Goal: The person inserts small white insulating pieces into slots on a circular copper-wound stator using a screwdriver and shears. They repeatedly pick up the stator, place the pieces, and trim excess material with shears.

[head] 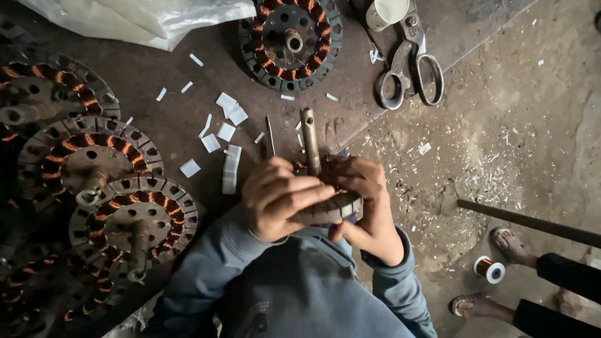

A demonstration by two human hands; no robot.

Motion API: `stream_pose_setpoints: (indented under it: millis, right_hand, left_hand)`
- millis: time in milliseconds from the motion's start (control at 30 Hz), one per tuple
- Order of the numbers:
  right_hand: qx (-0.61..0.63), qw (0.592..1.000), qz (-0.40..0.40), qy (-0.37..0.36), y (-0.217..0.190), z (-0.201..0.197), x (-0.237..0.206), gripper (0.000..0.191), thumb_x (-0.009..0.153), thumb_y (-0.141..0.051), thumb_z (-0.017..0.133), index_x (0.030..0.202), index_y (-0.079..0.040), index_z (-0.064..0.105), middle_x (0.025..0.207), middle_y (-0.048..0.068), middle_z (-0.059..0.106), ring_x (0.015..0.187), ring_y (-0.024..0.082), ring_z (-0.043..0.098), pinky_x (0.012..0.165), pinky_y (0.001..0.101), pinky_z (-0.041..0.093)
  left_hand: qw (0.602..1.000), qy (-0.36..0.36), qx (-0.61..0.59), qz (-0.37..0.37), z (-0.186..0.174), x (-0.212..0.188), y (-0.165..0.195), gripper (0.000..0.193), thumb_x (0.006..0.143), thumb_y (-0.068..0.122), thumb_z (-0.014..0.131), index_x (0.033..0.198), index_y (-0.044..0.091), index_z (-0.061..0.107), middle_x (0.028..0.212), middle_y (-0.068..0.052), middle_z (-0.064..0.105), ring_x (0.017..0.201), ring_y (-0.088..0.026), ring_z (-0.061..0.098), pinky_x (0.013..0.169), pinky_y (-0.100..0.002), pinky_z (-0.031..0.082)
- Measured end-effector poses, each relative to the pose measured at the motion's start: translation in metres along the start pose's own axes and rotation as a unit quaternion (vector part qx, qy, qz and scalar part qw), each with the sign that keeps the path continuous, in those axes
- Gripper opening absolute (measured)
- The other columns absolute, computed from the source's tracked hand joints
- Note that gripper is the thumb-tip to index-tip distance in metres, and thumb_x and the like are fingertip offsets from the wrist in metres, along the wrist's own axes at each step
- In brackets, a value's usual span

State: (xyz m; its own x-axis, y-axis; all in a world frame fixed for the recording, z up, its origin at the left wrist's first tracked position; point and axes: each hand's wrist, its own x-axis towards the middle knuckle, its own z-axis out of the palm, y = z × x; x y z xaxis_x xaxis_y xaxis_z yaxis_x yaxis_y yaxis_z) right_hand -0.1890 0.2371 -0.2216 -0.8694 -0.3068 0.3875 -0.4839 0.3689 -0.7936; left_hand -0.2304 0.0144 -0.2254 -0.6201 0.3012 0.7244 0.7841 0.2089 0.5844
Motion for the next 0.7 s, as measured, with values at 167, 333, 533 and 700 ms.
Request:
stream_pose_setpoints:
  millis: [167,333,533,700]
  right_hand:
    - [0.010,0.999,0.033,-0.012,-0.001,0.004,0.009,0.078,0.093,-0.055,0.072,0.145,-0.004,0.044,0.148,0.016,0.046,0.144,0.033,0.045,0.119,0.0479,0.036]
    - [0.124,0.979,0.120,0.107,-0.023,0.033,0.018,0.060,0.099,-0.035,0.063,0.149,-0.006,0.045,0.156,0.018,0.037,0.150,0.031,0.039,0.127,0.0470,0.036]
    - [0.201,0.949,0.173,0.172,-0.042,0.045,0.024,0.053,0.085,-0.014,0.055,0.136,-0.004,0.051,0.155,0.016,0.038,0.137,0.028,0.049,0.117,0.0418,0.044]
    - [0.288,0.914,0.135,0.253,-0.046,0.065,0.022,0.032,0.091,-0.005,0.048,0.123,-0.002,0.052,0.143,0.013,0.042,0.122,0.024,0.055,0.112,0.0398,0.047]
  left_hand:
    - [0.996,0.005,-0.066,-0.067,-0.004,0.002,-0.005,0.052,0.084,0.029,0.090,0.125,0.008,0.066,0.115,-0.006,0.070,0.093,-0.025,0.066,0.084,-0.038,0.055]
    - [0.995,-0.003,-0.071,-0.076,-0.011,0.003,-0.005,0.049,0.082,0.015,0.083,0.126,0.007,0.064,0.121,-0.011,0.069,0.099,-0.031,0.067,0.090,-0.042,0.055]
    - [0.996,-0.003,-0.066,-0.053,-0.010,0.001,-0.003,0.050,0.080,0.016,0.084,0.126,0.007,0.064,0.119,-0.011,0.068,0.095,-0.030,0.065,0.087,-0.041,0.055]
    - [0.996,0.002,-0.060,-0.062,-0.011,-0.004,0.002,0.049,0.080,0.008,0.081,0.127,0.007,0.065,0.120,-0.009,0.069,0.097,-0.029,0.066,0.088,-0.040,0.055]
